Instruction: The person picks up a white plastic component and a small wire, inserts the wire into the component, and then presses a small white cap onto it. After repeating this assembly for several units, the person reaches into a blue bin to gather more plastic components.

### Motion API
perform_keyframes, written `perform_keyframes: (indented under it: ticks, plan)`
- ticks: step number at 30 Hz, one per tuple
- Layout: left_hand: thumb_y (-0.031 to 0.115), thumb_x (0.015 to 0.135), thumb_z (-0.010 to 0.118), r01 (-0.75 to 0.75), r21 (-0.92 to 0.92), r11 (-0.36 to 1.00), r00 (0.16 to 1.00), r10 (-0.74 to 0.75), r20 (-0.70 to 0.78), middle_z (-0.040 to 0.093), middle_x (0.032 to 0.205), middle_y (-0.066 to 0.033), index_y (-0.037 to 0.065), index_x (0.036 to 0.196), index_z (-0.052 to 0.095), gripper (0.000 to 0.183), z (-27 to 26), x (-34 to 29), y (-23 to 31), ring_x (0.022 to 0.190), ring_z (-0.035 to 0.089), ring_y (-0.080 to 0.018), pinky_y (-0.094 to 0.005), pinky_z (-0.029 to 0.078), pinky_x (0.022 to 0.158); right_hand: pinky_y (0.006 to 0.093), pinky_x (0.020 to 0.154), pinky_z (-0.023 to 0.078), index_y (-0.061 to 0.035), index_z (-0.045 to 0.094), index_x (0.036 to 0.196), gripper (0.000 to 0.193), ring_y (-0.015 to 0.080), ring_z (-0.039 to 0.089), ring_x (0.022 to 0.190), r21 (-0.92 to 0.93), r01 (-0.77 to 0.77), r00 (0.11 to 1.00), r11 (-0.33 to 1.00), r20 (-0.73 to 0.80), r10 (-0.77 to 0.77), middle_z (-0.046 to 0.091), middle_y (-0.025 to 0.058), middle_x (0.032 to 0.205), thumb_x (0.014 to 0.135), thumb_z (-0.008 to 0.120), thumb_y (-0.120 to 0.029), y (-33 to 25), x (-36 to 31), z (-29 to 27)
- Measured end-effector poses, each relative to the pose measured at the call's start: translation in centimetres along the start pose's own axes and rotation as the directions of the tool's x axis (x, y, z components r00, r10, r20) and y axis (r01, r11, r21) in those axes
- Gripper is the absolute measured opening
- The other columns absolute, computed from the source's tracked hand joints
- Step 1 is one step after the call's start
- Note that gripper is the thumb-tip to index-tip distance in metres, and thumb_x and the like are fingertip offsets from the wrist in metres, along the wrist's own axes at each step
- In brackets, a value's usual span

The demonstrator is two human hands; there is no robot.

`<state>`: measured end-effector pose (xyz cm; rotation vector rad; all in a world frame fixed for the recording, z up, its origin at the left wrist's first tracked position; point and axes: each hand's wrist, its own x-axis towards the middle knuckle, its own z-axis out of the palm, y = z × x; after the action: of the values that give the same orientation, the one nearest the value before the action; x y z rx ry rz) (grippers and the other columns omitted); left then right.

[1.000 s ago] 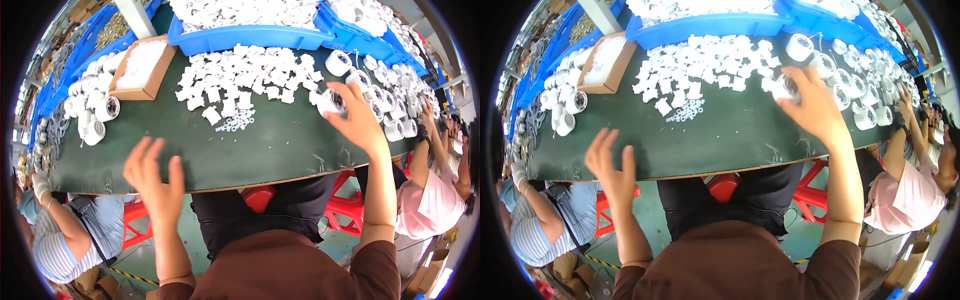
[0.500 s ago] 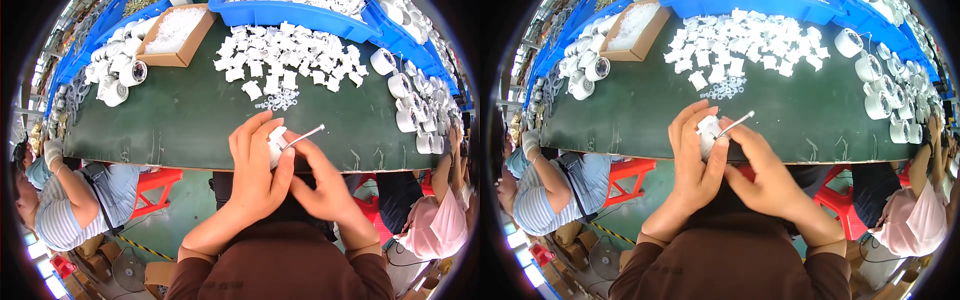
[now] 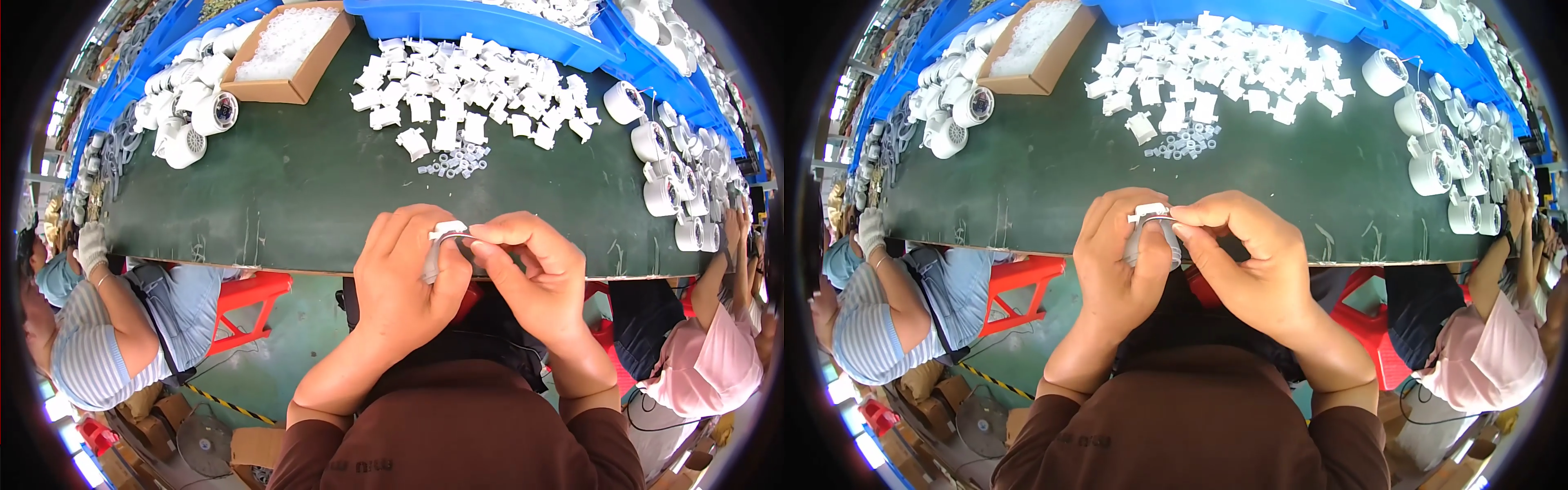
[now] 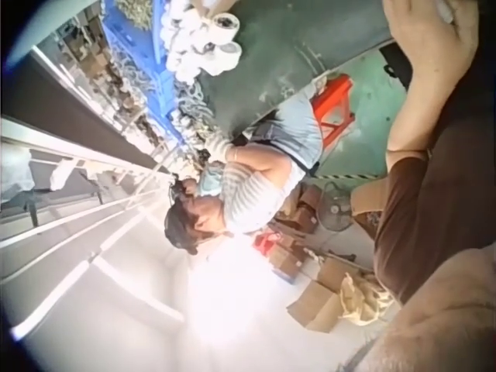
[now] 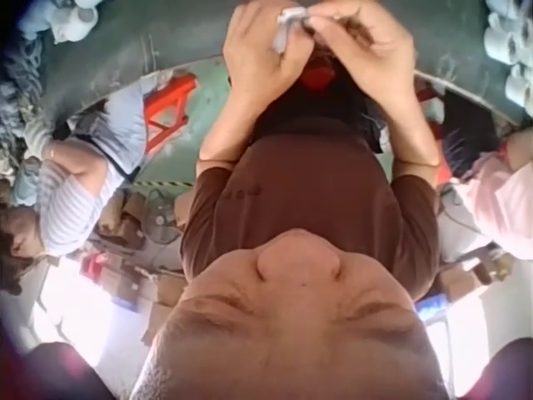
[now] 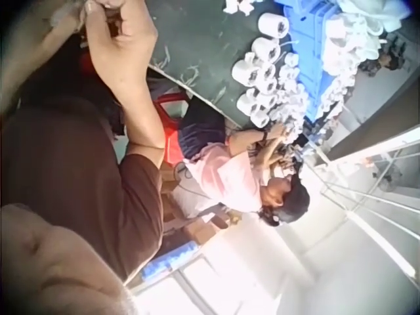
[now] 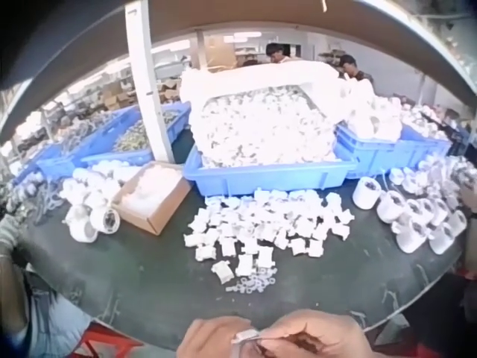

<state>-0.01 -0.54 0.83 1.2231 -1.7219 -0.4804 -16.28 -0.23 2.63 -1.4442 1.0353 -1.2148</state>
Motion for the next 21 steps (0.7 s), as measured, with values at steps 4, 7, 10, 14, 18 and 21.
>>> perform_keyframes:
  ticks: [4, 7, 10, 14, 18, 21]
  plan:
    - [0.001, 0.087, 0.056, 0.062, -0.075, 0.995, 0.998, -0.063, -0.001, 0.068, 0.100, -0.0149, -0.001, 0.096, 0.064, 0.012, 0.0, -0.1, 0.4, 0.087, 0.062, -0.0304, -0.0381, 0.050, 0.078, 0.0241, 0.075, 0.053, 0.0006, 0.069, 0.105, 0.015, 0.0080, 0.063, 0.082, -0.001, -0.013, 0.998, 1.000, -0.068, 0.013, 0.070, 0.0049, 0.094, 0.091, 0.069, 0.007, 1.2, -0.3, 1.0]
    - [0.002, 0.089, 0.056, 0.049, -0.094, 0.994, 0.999, -0.047, 0.019, 0.068, 0.100, -0.0151, -0.001, 0.097, 0.064, 0.012, -0.1, 0.0, 0.2, 0.088, 0.062, -0.0310, -0.0390, 0.050, 0.079, 0.0241, 0.075, 0.053, -0.0001, 0.069, 0.103, 0.013, 0.0080, 0.063, 0.081, 0.005, -0.047, 0.994, 0.999, -0.099, 0.047, 0.070, 0.0044, 0.093, 0.091, 0.069, 0.006, 1.0, -0.1, 1.2]
    - [0.005, 0.090, 0.058, 0.006, -0.095, 0.995, 0.998, 0.000, 0.064, 0.067, 0.100, -0.0148, -0.001, 0.099, 0.063, 0.012, -0.3, 0.3, 0.0, 0.089, 0.061, -0.0314, -0.0396, 0.049, 0.080, 0.0245, 0.075, 0.053, 0.0002, 0.069, 0.102, 0.011, 0.0086, 0.063, 0.080, -0.018, -0.046, 0.994, 0.999, -0.098, 0.044, 0.069, 0.0046, 0.093, 0.092, 0.068, 0.005, 0.8, -0.2, 1.0]
    - [0.007, 0.090, 0.061, 0.005, -0.082, 0.997, 0.997, 0.001, 0.072, 0.067, 0.100, -0.0142, 0.000, 0.097, 0.063, 0.010, -0.4, 0.1, -0.1, 0.089, 0.061, -0.0312, -0.0390, 0.048, 0.080, 0.0272, 0.085, 0.053, 0.0027, 0.066, 0.107, 0.013, 0.0117, 0.063, 0.095, -0.071, -0.056, 0.992, 0.996, 0.113, 0.064, 0.065, 0.0066, 0.104, 0.096, 0.062, 0.007, 0.6, 0.1, -0.6]
    - [0.007, 0.090, 0.061, -0.006, -0.072, 0.997, 0.998, 0.010, 0.066, 0.067, 0.100, -0.0132, 0.001, 0.095, 0.064, 0.008, -0.5, 0.0, -0.3, 0.088, 0.061, -0.0299, -0.0378, 0.047, 0.080, 0.0293, 0.079, 0.051, -0.0002, 0.068, 0.106, 0.014, 0.0142, 0.063, 0.090, -0.491, 0.134, 0.991, 0.861, 0.071, -0.114, 0.066, 0.0087, 0.108, 0.092, 0.068, -0.001, 1.0, 3.6, -4.9]
    - [0.007, 0.090, 0.061, -0.031, -0.076, 0.997, 0.998, 0.035, 0.058, 0.067, 0.099, -0.0127, 0.002, 0.095, 0.063, 0.008, -0.2, 0.0, -0.3, 0.088, 0.061, -0.0293, -0.0377, 0.047, 0.079, 0.0314, 0.079, 0.053, -0.0048, 0.069, 0.110, 0.022, 0.0196, 0.064, 0.090, -0.799, 0.075, 0.973, 0.597, -0.072, -0.218, 0.066, 0.0090, 0.113, 0.089, 0.073, -0.006, 3.0, 6.5, -8.3]
